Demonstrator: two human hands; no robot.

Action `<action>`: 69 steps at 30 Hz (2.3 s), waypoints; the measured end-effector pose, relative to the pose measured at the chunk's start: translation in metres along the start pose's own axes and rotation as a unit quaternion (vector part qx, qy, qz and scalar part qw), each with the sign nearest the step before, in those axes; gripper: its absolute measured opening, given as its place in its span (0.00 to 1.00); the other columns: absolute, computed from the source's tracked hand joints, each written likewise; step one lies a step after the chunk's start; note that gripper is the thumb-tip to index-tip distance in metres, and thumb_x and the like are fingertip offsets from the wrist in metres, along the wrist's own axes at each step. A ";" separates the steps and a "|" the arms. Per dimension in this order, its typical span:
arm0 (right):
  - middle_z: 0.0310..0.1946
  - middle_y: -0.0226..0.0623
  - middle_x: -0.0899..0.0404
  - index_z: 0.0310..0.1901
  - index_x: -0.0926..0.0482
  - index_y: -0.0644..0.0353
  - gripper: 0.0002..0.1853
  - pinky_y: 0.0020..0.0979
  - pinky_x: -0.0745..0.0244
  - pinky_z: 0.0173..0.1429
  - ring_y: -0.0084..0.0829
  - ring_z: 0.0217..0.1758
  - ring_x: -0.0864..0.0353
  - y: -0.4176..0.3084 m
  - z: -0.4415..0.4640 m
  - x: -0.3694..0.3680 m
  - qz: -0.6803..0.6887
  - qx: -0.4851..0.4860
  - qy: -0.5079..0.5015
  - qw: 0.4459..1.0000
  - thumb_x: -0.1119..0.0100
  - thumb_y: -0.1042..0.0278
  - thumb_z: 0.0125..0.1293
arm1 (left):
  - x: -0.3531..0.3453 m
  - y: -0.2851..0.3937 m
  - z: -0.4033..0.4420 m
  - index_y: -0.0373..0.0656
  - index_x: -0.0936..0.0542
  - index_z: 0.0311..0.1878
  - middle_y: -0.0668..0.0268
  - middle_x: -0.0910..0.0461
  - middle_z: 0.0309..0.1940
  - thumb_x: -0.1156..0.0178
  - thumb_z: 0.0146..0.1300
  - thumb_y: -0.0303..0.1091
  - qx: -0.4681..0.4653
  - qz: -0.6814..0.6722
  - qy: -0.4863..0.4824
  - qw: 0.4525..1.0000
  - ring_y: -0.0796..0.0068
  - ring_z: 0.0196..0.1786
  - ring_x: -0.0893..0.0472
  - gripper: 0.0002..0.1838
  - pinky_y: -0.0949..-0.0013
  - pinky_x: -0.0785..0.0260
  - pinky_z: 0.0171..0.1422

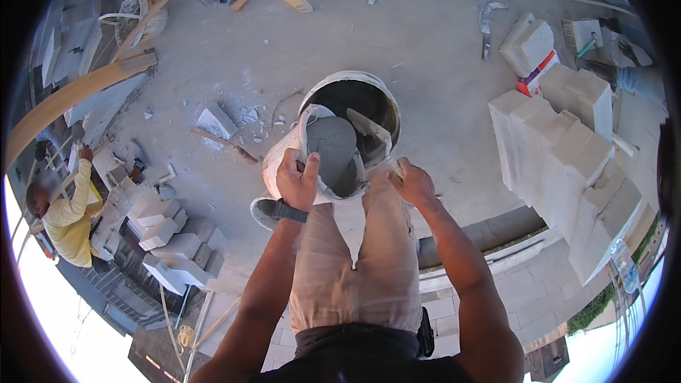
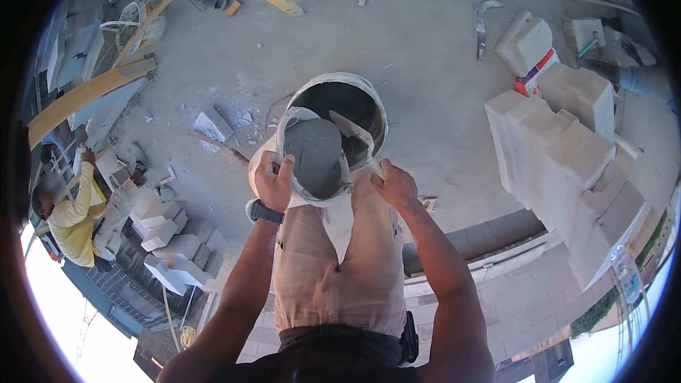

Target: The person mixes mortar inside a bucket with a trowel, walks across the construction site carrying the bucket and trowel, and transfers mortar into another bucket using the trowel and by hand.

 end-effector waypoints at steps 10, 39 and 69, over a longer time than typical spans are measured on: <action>0.50 0.49 0.21 0.60 0.31 0.56 0.25 0.49 0.23 0.52 0.50 0.48 0.17 -0.007 -0.005 0.015 -0.074 0.087 0.021 0.993 0.44 0.58 0.63 | -0.055 0.012 0.025 0.37 0.27 0.29 0.55 0.23 0.20 0.34 0.55 0.43 0.017 0.087 -0.018 0.996 0.50 0.24 0.22 0.18 0.50 0.30 0.34; 0.46 0.31 0.23 0.60 0.24 0.49 0.24 0.38 0.20 0.38 0.36 0.40 0.20 -0.138 0.039 0.005 -0.266 0.579 0.015 0.770 0.46 0.63 0.59 | -0.059 0.008 0.021 0.40 0.24 0.30 0.53 0.19 0.25 0.34 0.52 0.48 0.042 0.142 -0.005 0.989 0.47 0.30 0.18 0.19 0.48 0.27 0.38; 0.51 0.39 0.24 0.64 0.27 0.55 0.26 0.38 0.20 0.43 0.40 0.49 0.19 -0.103 0.022 0.034 -0.308 0.441 -0.041 0.842 0.45 0.66 0.62 | -0.036 0.011 0.008 0.39 0.27 0.27 0.56 0.23 0.19 0.32 0.55 0.46 0.012 0.068 0.007 0.998 0.51 0.25 0.21 0.19 0.55 0.30 0.31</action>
Point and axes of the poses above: each hand's wrist, its own z-axis towards the middle knuckle, its own x-axis out of the back of the hand, y = z × x, the point moved 8 cm from there along z, towards the middle knuckle
